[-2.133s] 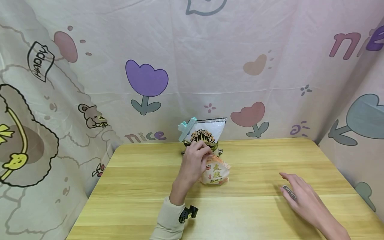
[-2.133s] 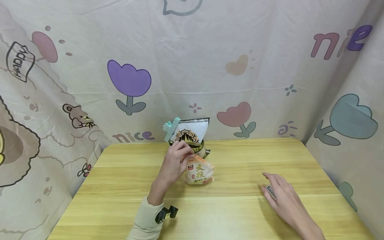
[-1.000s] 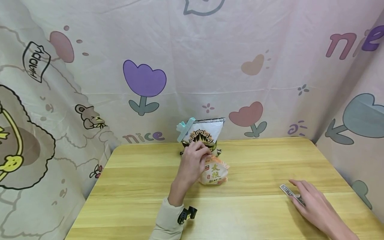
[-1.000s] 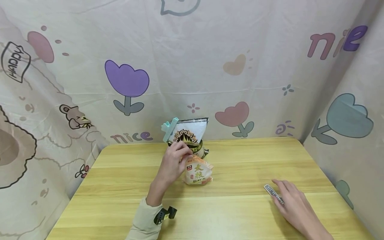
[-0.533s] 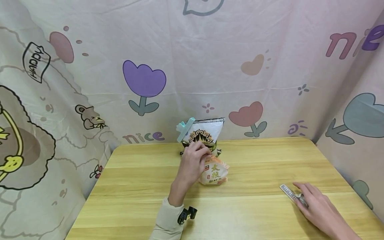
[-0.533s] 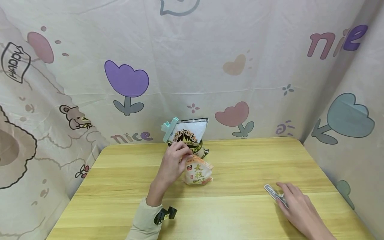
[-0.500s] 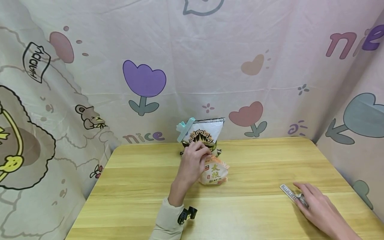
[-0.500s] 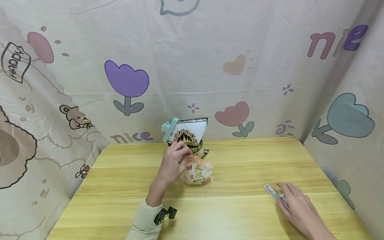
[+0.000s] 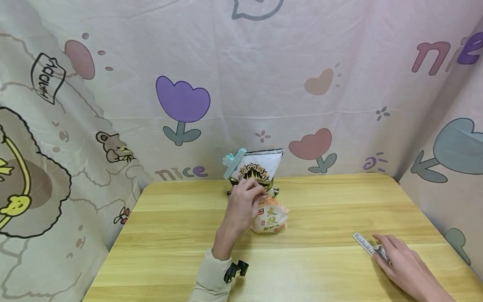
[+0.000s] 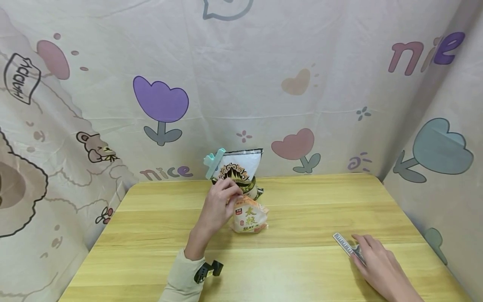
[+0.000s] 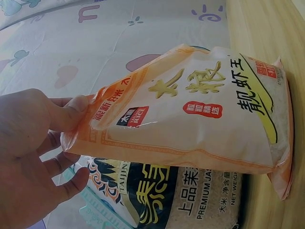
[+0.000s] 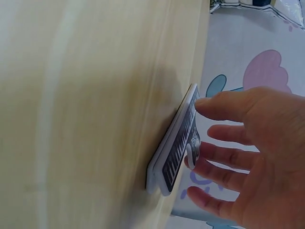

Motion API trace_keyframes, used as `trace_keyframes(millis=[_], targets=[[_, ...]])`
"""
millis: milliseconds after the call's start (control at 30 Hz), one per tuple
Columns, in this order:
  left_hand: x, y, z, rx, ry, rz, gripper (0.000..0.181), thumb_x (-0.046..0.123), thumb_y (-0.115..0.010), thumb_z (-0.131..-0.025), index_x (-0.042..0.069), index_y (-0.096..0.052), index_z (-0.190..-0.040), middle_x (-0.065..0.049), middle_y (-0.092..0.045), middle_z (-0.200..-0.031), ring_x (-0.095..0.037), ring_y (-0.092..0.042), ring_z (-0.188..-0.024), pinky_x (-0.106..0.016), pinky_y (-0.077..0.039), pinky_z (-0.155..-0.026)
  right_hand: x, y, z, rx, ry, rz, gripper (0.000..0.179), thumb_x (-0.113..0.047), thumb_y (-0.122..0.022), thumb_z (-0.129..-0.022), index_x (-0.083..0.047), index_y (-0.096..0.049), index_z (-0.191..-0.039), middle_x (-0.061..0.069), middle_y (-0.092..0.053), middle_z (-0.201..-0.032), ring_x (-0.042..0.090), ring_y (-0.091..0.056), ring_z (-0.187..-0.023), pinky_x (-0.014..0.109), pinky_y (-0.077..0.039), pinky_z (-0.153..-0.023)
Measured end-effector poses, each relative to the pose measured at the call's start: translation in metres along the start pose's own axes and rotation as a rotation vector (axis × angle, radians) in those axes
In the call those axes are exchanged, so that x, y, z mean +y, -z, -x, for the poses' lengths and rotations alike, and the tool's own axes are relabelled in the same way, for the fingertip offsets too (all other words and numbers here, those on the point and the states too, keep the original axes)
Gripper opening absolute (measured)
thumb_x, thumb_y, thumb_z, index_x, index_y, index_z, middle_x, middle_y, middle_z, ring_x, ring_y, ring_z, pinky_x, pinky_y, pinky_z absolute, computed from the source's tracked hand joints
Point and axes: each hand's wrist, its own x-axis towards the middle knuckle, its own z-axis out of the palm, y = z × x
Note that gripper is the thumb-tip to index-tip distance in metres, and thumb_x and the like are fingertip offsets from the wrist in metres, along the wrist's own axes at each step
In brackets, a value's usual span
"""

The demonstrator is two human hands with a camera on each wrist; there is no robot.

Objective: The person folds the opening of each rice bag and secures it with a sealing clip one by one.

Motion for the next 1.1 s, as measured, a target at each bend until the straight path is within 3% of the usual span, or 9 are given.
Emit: trace_keyframes(millis=[233, 467, 667, 867, 1100], targets=[[-0.0006, -0.0007, 0.0004, 0.008, -0.006, -0.001, 0.009, 0.008, -0.080, -0.088, 0.015, -0.075, -0.086, 0.004, -0.061, -0.090, -0.017, -0.052, -0.086, -0.031, -0.040, -0.073, 0.0018, -0.0005, 0.0027, -0.014, -0.012, -0.006, 0.046, -0.012, -0.084, -0.081, 0.001, -0.062, -0.119, 0.018, -0.065, -0.109, 0.038, -0.066, -0.093, 0.060, -0.053, -0.071], [-0.0010, -0.0011, 0.0008, 0.004, -0.005, -0.009, 0.008, 0.009, -0.079, -0.089, 0.015, -0.075, -0.086, 0.005, -0.060, -0.090, -0.016, -0.051, -0.087, -0.031, -0.039, -0.073, 0.0029, 0.0009, 0.0022, -0.115, -0.066, -0.014, 0.044, -0.014, -0.080, -0.087, 0.000, -0.059, -0.122, 0.018, -0.064, -0.107, 0.034, -0.065, -0.090, 0.057, -0.053, -0.069], [-0.0003, -0.0010, 0.0003, -0.001, 0.000, -0.003, 0.009, 0.007, -0.079, -0.088, 0.015, -0.075, -0.086, 0.004, -0.060, -0.090, -0.017, -0.051, -0.086, -0.031, -0.039, -0.073, 0.0039, 0.0013, 0.0005, -0.154, -0.099, -0.014, 0.044, -0.015, -0.079, -0.089, 0.003, -0.058, -0.124, 0.022, -0.063, -0.111, 0.038, -0.064, -0.095, 0.060, -0.053, -0.073], [-0.0005, -0.0012, -0.0003, -0.003, -0.004, 0.000, 0.010, 0.005, -0.080, -0.087, 0.015, -0.075, -0.086, 0.004, -0.061, -0.090, -0.017, -0.051, -0.086, -0.031, -0.038, -0.073, 0.0062, 0.0009, -0.0010, -0.165, -0.114, -0.007, 0.038, -0.016, -0.080, -0.087, 0.005, -0.062, -0.114, 0.014, -0.062, -0.099, 0.027, -0.059, -0.083, 0.053, -0.053, -0.069], [-0.0002, -0.0012, 0.0003, 0.006, -0.005, -0.002, 0.010, 0.006, -0.080, -0.086, 0.015, -0.075, -0.086, 0.004, -0.061, -0.089, -0.017, -0.051, -0.085, -0.030, -0.036, -0.072, 0.0071, 0.0022, -0.0015, -0.170, -0.129, -0.033, 0.036, -0.015, -0.079, -0.088, 0.004, -0.062, -0.113, 0.016, -0.063, -0.101, 0.030, -0.062, -0.085, 0.057, -0.053, -0.070]])
